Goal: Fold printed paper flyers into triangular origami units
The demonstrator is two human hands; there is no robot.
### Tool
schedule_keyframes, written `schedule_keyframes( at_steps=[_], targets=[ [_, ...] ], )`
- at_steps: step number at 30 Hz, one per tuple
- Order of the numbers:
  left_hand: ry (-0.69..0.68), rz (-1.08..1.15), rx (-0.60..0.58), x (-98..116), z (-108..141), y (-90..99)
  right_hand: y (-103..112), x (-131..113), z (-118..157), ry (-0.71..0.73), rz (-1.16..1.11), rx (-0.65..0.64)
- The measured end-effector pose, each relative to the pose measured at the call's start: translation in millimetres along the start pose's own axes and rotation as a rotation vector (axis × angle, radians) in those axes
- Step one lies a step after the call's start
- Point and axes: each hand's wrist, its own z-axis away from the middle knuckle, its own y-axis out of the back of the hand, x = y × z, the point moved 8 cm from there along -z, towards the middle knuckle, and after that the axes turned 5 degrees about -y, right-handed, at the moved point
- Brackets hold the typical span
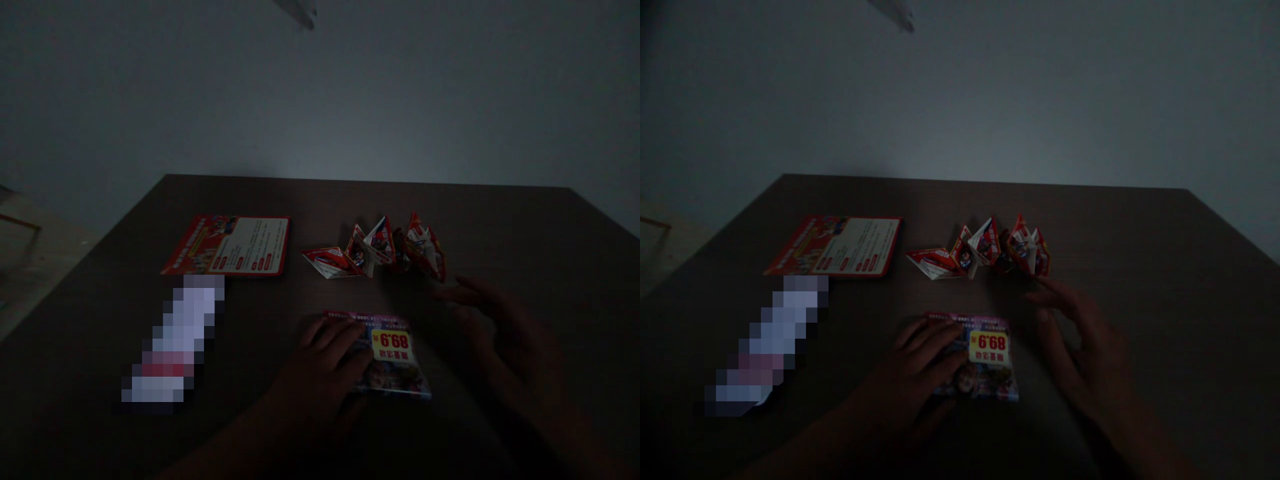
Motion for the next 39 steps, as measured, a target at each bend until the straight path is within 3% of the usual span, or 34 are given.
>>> schedule_keyframes(
  at_steps=[7, 13, 19, 27, 39],
  targets=[
    [0.027, -0.029, 0.011, 2, 1, -2.2, -14, -10, 2, 0.134, 0.042, -0.09],
    [0.028, -0.049, 0.037, 4, 0, -2.5, -45, -32, 11, 0.349, -0.021, -0.281],
    [0.026, -0.028, 0.052, 5, 1, -0.8, -68, -43, 20, 0.398, -0.014, -0.443],
    [0.019, -0.008, 0.043, 6, -1, 2.7, -74, -43, 22, 0.364, 0.043, -0.477],
    [0.005, 0.018, 0.081, 4, -1, 6.3, -75, -41, 19, 0.329, 0.073, -0.423]
  ],
)
